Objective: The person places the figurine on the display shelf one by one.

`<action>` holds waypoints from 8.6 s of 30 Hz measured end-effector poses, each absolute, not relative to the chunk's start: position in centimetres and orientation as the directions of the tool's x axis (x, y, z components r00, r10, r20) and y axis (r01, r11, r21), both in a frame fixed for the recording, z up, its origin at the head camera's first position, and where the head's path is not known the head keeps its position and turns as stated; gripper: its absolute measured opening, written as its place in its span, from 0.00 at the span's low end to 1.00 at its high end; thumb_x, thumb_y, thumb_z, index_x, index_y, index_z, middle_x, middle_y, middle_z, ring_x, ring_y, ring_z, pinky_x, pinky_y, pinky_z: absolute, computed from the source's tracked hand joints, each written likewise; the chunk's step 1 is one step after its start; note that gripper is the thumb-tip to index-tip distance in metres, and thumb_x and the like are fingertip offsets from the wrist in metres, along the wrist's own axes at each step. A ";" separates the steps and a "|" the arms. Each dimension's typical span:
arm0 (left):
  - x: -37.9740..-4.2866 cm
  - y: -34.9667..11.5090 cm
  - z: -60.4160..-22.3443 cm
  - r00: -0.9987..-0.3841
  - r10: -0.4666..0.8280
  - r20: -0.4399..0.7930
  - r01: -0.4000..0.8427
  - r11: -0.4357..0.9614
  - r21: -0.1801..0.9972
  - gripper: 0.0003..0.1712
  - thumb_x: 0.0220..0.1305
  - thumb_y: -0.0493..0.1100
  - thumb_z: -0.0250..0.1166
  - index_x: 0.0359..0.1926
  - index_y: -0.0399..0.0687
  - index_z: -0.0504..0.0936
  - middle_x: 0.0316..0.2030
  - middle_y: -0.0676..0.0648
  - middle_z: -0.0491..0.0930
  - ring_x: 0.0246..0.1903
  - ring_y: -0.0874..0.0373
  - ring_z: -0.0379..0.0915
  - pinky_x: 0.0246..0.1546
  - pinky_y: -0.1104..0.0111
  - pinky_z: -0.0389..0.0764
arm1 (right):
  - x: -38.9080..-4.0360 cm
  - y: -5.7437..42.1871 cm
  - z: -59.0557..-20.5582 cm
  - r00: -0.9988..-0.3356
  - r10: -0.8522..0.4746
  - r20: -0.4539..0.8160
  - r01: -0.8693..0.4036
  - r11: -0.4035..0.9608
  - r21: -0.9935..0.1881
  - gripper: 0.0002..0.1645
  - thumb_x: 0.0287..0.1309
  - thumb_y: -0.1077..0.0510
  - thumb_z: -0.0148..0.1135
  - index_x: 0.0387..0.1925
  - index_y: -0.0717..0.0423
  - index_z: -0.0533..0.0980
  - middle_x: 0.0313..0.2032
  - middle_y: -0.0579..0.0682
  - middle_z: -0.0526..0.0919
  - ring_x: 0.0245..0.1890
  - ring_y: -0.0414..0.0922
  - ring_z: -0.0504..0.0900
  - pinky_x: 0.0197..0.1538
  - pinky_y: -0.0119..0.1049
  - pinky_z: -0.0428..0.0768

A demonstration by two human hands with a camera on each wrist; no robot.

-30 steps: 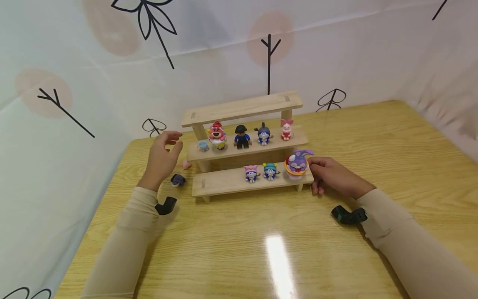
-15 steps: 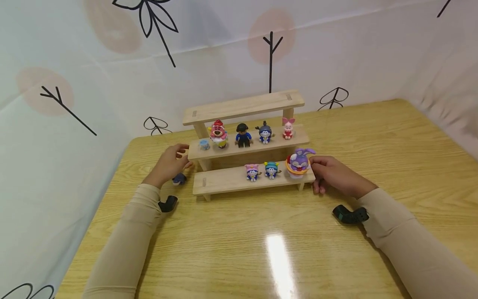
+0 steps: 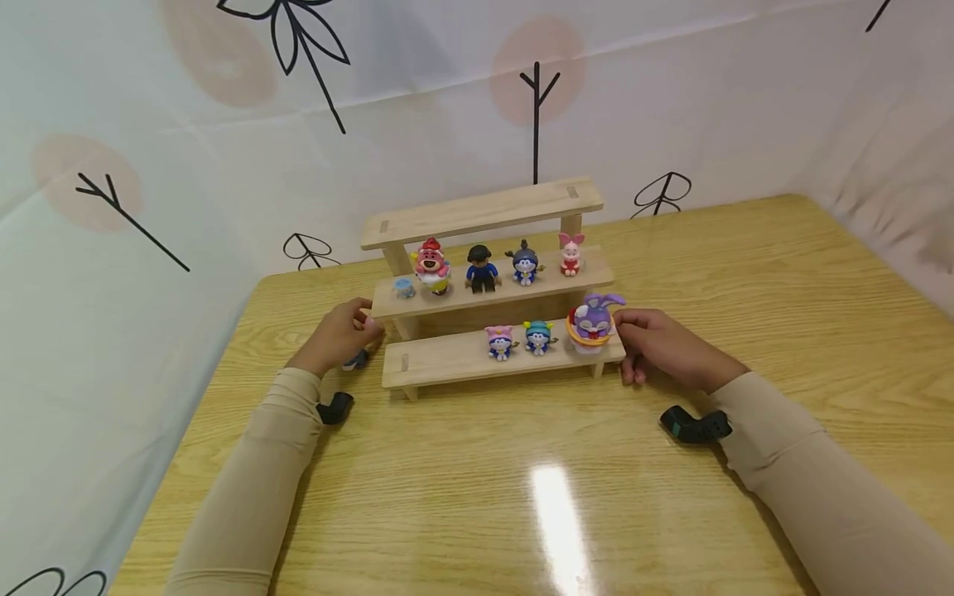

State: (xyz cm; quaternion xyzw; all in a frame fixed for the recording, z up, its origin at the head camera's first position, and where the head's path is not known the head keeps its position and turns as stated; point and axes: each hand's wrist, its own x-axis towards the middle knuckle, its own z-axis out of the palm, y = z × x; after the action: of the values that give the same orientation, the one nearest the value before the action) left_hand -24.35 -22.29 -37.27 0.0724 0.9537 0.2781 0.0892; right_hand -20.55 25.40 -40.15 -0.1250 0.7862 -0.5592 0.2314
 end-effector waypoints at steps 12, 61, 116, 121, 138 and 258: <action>-24.3 -22.1 -37.4 -0.977 0.162 -0.142 0.062 0.841 0.538 0.24 0.78 0.52 0.51 0.63 0.41 0.75 0.56 0.37 0.80 0.57 0.43 0.77 0.56 0.51 0.80 | -20.6 25.4 -40.1 -0.862 -0.446 -0.241 0.072 0.363 -0.929 0.26 0.82 0.47 0.32 0.64 0.61 0.64 0.25 0.56 0.81 0.20 0.45 0.78 0.26 0.40 0.82; -24.0 -21.5 -37.2 -0.981 0.009 0.192 0.137 0.732 0.668 0.23 0.76 0.55 0.55 0.61 0.46 0.75 0.43 0.41 0.76 0.33 0.50 0.73 0.29 0.63 0.75 | -20.6 25.3 -40.1 -0.862 -0.452 -0.232 0.069 0.348 -0.935 0.23 0.81 0.47 0.33 0.61 0.56 0.67 0.24 0.55 0.81 0.21 0.46 0.79 0.25 0.40 0.81; -17.4 -13.4 -31.3 -0.689 0.213 0.693 0.704 0.426 0.568 0.23 0.58 0.36 0.75 0.55 0.38 0.82 0.45 0.43 0.86 0.37 0.55 0.83 0.36 0.64 0.84 | -20.4 25.4 -39.8 -0.863 -0.441 -0.246 0.067 0.383 -0.921 0.28 0.82 0.51 0.31 0.70 0.65 0.60 0.25 0.56 0.81 0.20 0.46 0.79 0.26 0.40 0.82; -17.3 -13.1 -32.1 -0.670 0.340 0.660 0.737 0.413 0.535 0.23 0.59 0.36 0.74 0.56 0.38 0.82 0.44 0.43 0.86 0.36 0.56 0.83 0.36 0.67 0.85 | -20.4 25.3 -39.9 -0.857 -0.452 -0.247 0.065 0.382 -0.922 0.27 0.82 0.52 0.31 0.69 0.66 0.60 0.25 0.56 0.81 0.21 0.45 0.79 0.26 0.40 0.83; -17.3 -11.8 -34.8 -0.765 0.501 0.404 0.635 0.487 0.600 0.23 0.63 0.36 0.70 0.59 0.43 0.80 0.49 0.46 0.85 0.41 0.60 0.84 0.44 0.76 0.84 | -20.2 25.3 -39.7 -0.871 -0.428 -0.242 0.060 0.396 -0.916 0.27 0.81 0.51 0.32 0.67 0.64 0.62 0.25 0.56 0.81 0.21 0.46 0.79 0.26 0.41 0.83; -18.6 -24.8 -37.1 -0.955 0.267 -0.130 0.169 0.847 0.504 0.28 0.67 0.32 0.58 0.67 0.45 0.68 0.63 0.36 0.73 0.26 0.56 0.69 0.32 0.63 0.72 | -20.2 25.1 -39.9 -0.870 -0.433 -0.234 0.052 0.393 -0.918 0.27 0.82 0.51 0.31 0.66 0.65 0.62 0.24 0.56 0.81 0.20 0.46 0.78 0.26 0.41 0.83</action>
State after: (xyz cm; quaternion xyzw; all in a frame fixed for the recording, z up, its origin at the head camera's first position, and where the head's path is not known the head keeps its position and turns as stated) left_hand -18.64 -24.75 -37.05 0.1140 0.9560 0.2518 0.0979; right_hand -20.24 25.10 -39.89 -0.1187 0.8035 -0.5381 0.2254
